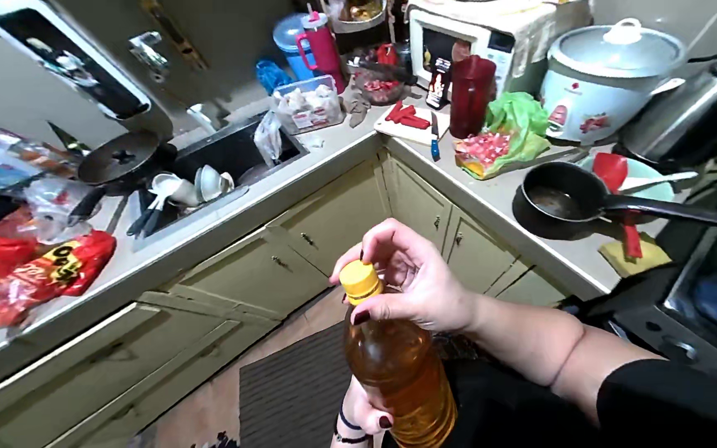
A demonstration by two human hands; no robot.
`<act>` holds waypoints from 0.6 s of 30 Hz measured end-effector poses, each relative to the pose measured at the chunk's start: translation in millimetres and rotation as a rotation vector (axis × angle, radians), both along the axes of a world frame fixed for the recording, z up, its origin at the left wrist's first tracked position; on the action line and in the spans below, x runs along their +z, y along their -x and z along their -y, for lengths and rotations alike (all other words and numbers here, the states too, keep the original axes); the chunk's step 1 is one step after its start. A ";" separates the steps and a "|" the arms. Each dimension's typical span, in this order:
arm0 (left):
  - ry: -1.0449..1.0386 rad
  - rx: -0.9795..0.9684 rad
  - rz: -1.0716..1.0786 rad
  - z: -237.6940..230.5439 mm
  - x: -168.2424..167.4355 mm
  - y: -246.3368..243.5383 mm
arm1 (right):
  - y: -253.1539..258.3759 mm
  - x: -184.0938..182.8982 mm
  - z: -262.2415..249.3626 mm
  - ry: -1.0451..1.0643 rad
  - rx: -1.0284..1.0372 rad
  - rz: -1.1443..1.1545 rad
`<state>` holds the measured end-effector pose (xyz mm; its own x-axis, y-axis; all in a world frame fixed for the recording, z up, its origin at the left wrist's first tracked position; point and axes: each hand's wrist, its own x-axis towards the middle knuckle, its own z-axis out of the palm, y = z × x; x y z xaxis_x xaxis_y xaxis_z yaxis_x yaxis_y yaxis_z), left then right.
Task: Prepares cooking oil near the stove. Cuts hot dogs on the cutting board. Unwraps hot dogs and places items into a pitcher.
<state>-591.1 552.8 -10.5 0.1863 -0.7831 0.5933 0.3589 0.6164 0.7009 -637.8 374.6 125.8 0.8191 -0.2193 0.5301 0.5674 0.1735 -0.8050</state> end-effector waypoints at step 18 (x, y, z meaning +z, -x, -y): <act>-0.037 -0.130 0.063 214.3 18.5 -278.4 | -259.5 69.7 264.6 1.105 -0.036 0.192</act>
<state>-312.7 338.5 8.0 0.0452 -0.8199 0.5707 0.3887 0.5407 0.7460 -378.3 109.9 195.5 0.7053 0.4280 0.5652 0.6893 -0.6004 -0.4056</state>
